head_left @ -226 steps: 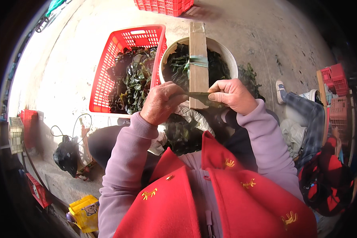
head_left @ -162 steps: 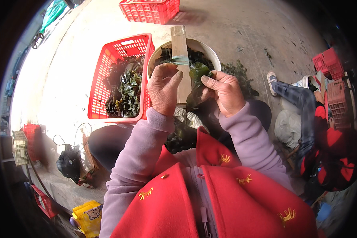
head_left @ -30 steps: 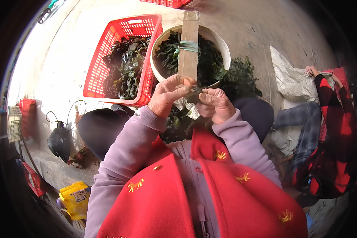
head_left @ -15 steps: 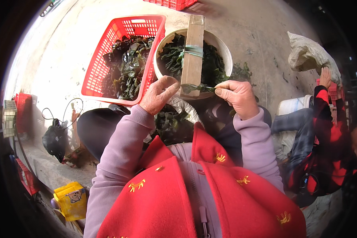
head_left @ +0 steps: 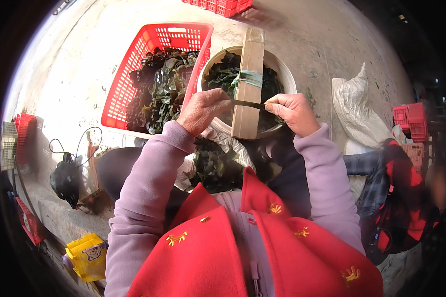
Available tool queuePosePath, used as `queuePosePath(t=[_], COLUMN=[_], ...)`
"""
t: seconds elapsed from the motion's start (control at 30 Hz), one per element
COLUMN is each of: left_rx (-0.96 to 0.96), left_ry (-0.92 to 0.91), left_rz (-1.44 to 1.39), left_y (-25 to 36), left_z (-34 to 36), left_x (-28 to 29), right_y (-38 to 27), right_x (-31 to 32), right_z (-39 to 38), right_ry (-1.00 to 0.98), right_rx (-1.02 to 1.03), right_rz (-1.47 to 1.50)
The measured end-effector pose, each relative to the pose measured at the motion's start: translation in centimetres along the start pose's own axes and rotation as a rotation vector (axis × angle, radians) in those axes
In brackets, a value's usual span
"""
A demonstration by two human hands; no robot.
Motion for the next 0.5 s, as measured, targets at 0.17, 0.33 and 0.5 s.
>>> queuePosePath(t=[0.17, 0.33, 0.5], left_rx=[-0.040, -0.001, 0.166], left_ry=[0.148, 0.286, 0.260], left_rz=[0.086, 0.551, 0.902], left_y=[-1.3, -4.8, -7.9], left_z=[6.0, 11.4, 12.4], left_x=[3.3, 3.3, 0.4], right_y=[2.9, 7.6, 10.0], right_x=[0.7, -0.8, -0.2], right_z=[5.4, 10.7, 9.4], right_ry=[0.103, 0.304, 0.353], right_rx=[-0.116, -0.200, -0.417], right_rz=[0.020, -0.112, 0.081])
Point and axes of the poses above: each hand's wrist, its own z-axis towards the middle knuckle, its own x-axis out of the back of the hand, y = z × x, the point moved 1 cm from there along z, towards the middle knuckle, and after that the axes turned 4 degrees about -z, right-handed, at the moved point
